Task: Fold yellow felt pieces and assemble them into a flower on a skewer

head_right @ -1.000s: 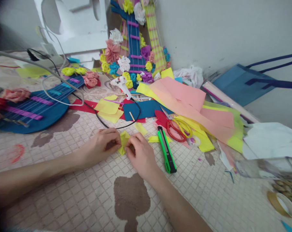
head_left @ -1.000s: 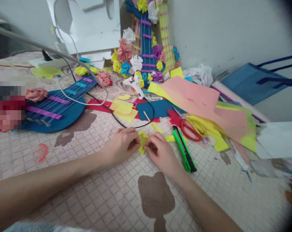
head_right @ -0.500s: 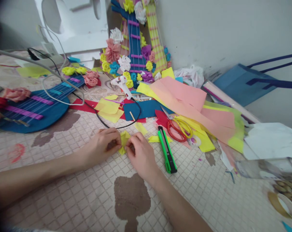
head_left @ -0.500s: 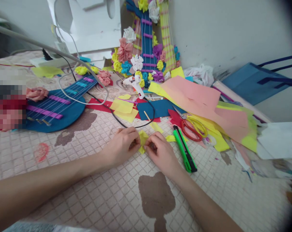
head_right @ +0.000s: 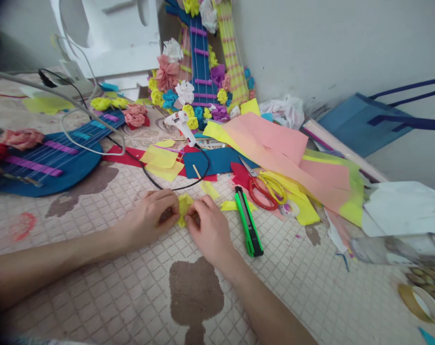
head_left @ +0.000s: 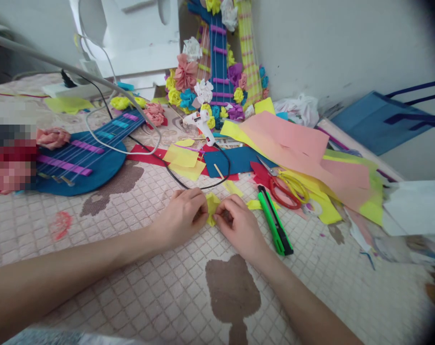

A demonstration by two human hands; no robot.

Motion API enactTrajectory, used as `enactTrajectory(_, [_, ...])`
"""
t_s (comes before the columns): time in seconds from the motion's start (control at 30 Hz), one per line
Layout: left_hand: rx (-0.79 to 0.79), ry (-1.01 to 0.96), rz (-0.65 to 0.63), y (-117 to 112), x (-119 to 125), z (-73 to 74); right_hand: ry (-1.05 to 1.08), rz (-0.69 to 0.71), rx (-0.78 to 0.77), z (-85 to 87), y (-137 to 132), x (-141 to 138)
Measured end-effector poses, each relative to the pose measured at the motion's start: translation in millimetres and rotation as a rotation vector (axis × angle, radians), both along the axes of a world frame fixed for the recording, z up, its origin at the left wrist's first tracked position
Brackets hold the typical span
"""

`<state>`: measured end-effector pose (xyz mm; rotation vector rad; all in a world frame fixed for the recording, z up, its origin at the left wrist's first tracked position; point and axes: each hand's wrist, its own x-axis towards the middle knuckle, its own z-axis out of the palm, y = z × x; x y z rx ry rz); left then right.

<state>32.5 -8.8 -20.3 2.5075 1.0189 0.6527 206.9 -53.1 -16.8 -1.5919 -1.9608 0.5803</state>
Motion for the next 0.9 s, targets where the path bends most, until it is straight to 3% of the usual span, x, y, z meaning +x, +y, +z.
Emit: enactTrajectory(0.9, [-0.012, 0.036, 0.017, -3.7, 2.2, 1.4, -0.071, -0.007, 0.053, -1.6, -1.4, -3.0])
